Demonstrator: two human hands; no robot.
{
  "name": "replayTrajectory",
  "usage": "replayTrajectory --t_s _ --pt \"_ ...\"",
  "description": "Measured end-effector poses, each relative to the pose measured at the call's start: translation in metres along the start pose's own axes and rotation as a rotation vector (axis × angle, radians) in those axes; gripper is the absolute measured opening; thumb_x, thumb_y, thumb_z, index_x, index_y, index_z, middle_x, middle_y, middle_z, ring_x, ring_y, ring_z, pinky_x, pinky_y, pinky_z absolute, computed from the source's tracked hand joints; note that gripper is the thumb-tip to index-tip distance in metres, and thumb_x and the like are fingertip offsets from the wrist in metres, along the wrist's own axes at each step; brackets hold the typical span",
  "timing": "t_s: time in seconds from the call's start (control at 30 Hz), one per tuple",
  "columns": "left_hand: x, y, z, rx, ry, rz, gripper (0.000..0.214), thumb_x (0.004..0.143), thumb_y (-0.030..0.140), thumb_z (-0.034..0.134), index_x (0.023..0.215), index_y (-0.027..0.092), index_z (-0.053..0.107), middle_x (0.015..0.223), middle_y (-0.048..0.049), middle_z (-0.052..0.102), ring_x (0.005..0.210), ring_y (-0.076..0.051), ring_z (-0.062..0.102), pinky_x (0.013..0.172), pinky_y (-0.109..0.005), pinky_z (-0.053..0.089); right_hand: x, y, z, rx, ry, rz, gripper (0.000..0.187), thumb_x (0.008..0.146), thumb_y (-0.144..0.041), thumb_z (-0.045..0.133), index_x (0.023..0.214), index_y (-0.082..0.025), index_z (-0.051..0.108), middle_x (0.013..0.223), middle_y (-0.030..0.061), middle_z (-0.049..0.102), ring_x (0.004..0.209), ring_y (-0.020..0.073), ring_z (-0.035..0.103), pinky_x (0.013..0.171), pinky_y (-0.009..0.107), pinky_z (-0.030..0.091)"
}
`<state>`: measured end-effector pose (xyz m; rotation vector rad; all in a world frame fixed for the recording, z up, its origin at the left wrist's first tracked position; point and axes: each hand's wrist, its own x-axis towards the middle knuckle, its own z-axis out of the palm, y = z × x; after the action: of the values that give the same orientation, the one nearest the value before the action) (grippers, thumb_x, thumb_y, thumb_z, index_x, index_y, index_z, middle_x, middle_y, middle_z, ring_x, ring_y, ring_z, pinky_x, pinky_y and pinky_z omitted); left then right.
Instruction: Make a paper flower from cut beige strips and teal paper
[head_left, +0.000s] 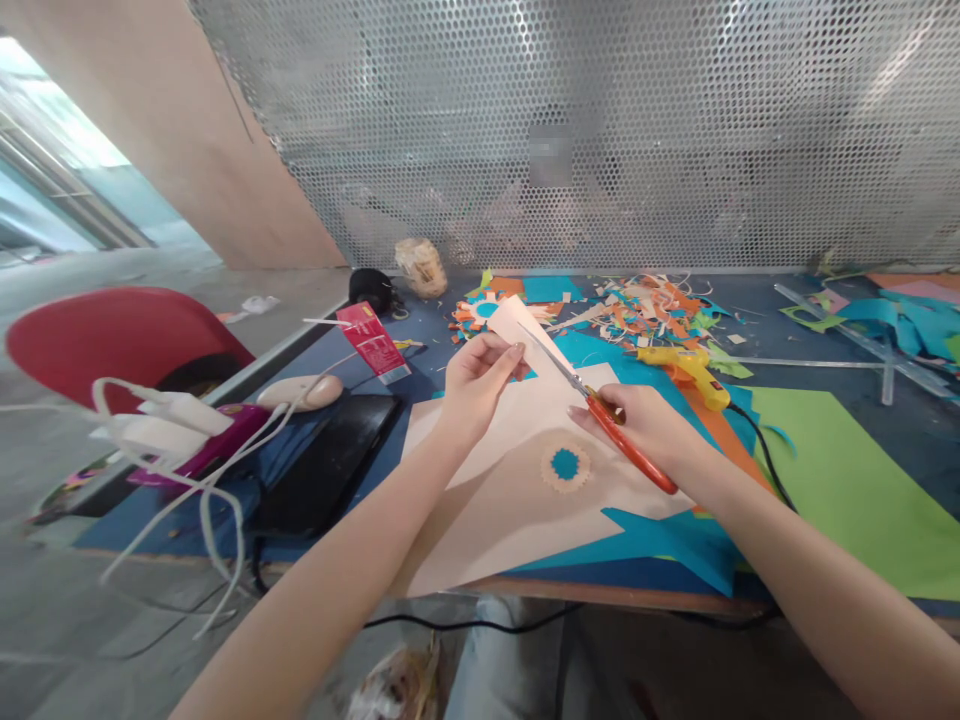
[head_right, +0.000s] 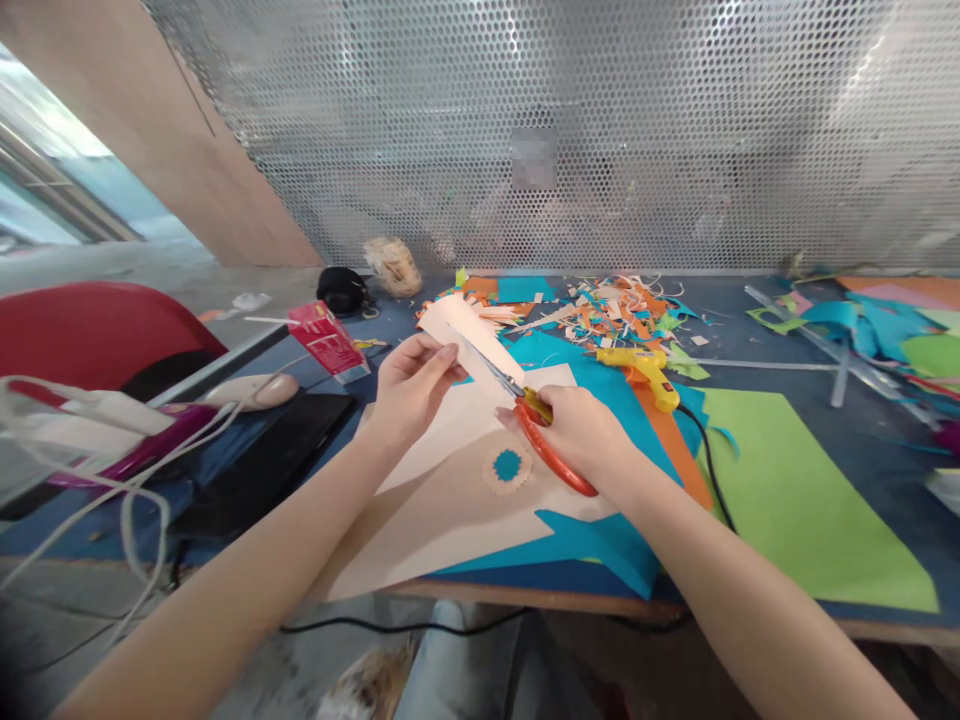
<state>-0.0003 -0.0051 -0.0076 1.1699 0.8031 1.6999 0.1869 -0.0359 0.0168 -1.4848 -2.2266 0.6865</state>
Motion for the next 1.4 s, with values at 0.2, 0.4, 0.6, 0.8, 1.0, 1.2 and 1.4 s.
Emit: replayTrajectory --t_s 0.2,0.4,0.6,0.8,1.0,1.2,1.4 --pt "0.0 0.0 0.0 0.002 0.011 -0.01 0.025 0.056 0.03 0.076 0.06 0.016 0.056 0.052 0.0051 0.057 0.048 -0.006 0.055 0.05 -0.018 0.044 0.001 0.0 0.0 -0.038 0.013 -0.004 0.048 0.074 -0.064 0.041 0.057 -0.019 0.044 0.056 -0.0008 0.046 0.05 0.0099 0.037 0.047 0.021 0.027" --pt "0.0 0.0 -0.002 -0.013 0.005 0.027 0.021 0.062 0.032 0.072 0.065 0.017 0.057 0.057 0.0041 0.058 0.052 -0.006 0.054 0.052 -0.019 0.044 0.002 0.0 0.002 -0.095 0.049 0.01 0.049 0.074 -0.066 0.039 0.057 -0.02 0.045 0.055 -0.0008 0.046 0.049 0.0104 0.035 0.046 0.022 0.025" --pt "0.001 -0.001 -0.004 0.069 -0.005 0.078 0.02 0.068 0.036 0.067 0.065 0.018 0.059 0.059 0.0033 0.057 0.051 -0.006 0.052 0.05 -0.019 0.043 0.001 0.002 0.002 -0.074 0.03 0.023 0.048 0.074 -0.065 0.041 0.061 -0.019 0.049 0.058 0.0009 0.048 0.05 0.0108 0.037 0.046 0.022 0.024" --pt "-0.001 -0.002 -0.001 0.108 0.005 0.11 0.015 0.068 0.033 0.066 0.075 0.02 0.063 0.071 0.0013 0.062 0.062 -0.01 0.057 0.054 -0.021 0.046 0.0 -0.002 0.0 -0.026 -0.021 0.035 0.047 0.072 -0.064 0.045 0.059 -0.019 0.044 0.058 0.0003 0.046 0.049 0.0097 0.036 0.046 0.022 0.023" --pt "-0.002 0.002 0.003 -0.056 -0.033 0.012 0.017 0.062 0.032 0.07 0.071 0.021 0.062 0.074 0.0008 0.064 0.066 -0.012 0.06 0.061 -0.025 0.049 -0.001 -0.002 -0.004 0.118 -0.094 -0.001 0.046 0.071 -0.062 0.047 0.06 -0.017 0.045 0.059 -0.0015 0.043 0.054 0.01 0.039 0.048 0.022 0.026" --pt "-0.004 0.009 0.006 -0.111 -0.01 -0.037 0.02 0.059 0.033 0.073 0.068 0.021 0.061 0.076 -0.0005 0.066 0.069 -0.014 0.061 0.059 -0.026 0.05 -0.006 -0.007 -0.006 0.339 -0.211 0.008 0.042 0.073 -0.058 0.048 0.063 -0.017 0.046 0.056 -0.0038 0.04 0.049 0.0078 0.036 0.046 0.021 0.027" --pt "-0.004 0.009 0.004 -0.084 0.006 -0.034 0.019 0.059 0.034 0.073 0.067 0.021 0.061 0.077 -0.0008 0.067 0.076 -0.015 0.062 0.067 -0.026 0.051 -0.008 -0.011 -0.006 0.359 -0.211 0.012 0.042 0.071 -0.057 0.051 0.059 -0.018 0.041 0.054 -0.0048 0.035 0.047 0.0066 0.032 0.043 0.021 0.025"
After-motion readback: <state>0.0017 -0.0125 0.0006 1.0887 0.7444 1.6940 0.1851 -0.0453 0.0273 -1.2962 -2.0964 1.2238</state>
